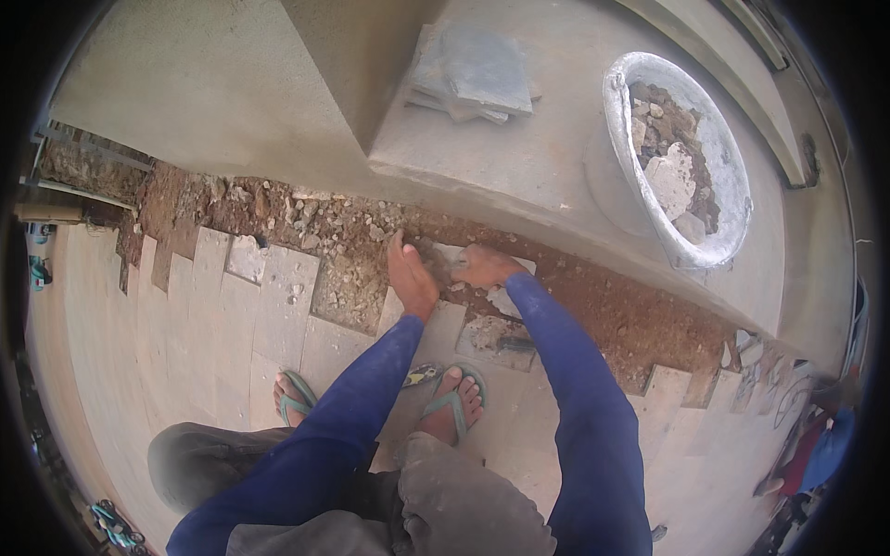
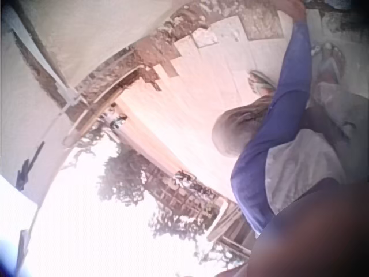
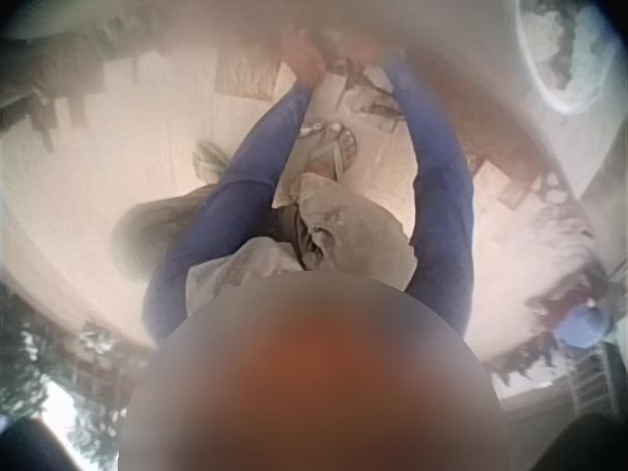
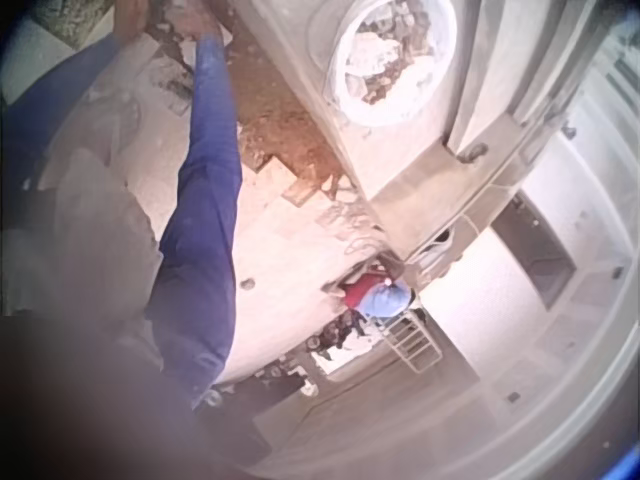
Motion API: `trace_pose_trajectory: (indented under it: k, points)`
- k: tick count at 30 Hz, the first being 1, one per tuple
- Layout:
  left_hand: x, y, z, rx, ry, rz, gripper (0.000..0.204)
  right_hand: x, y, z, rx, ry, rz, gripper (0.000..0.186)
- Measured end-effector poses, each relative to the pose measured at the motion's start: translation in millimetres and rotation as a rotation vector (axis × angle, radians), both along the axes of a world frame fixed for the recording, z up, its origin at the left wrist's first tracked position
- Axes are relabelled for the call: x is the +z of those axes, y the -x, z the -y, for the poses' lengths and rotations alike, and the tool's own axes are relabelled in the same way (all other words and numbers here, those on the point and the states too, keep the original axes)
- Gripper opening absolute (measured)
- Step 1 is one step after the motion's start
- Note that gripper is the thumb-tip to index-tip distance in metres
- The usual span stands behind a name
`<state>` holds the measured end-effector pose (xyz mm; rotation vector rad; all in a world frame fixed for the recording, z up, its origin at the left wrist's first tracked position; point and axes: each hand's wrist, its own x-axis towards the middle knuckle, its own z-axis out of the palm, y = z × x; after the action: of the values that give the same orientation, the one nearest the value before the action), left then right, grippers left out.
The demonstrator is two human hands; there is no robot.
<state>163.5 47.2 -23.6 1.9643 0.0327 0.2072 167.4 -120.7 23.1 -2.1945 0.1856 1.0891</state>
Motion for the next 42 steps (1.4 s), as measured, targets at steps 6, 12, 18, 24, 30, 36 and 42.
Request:
trace_pose_trajectory:
  k: [6,12,18,24,30,36,42]
  points:
    - [36,-15,-10,0.012,0.176,0.071,0.054,53,13,1,-0.228,-0.079,0.163,0.042]
    - [52,-31,-48,0.099,0.25,0.194,0.057,114,24,13,-0.245,-0.074,0.093,0.042]
    - [6,-20,-81,0.105,0.097,0.078,0.057,189,44,13,-0.308,-0.053,0.15,0.04]
    - [-2,-11,-81,0.077,0.023,0.034,0.058,269,71,20,-0.372,-0.038,0.204,0.037]
    - [20,-7,-67,0.029,0.052,-0.001,0.058,350,99,44,-0.526,-0.11,0.297,0.031]
    - [15,-7,-67,-0.009,0.054,-0.01,0.055,422,98,103,-0.751,0.066,0.407,0.034]
    - [6,11,-44,-0.13,-0.023,-0.022,0.052,375,90,169,-0.066,1.389,0.972,0.026]
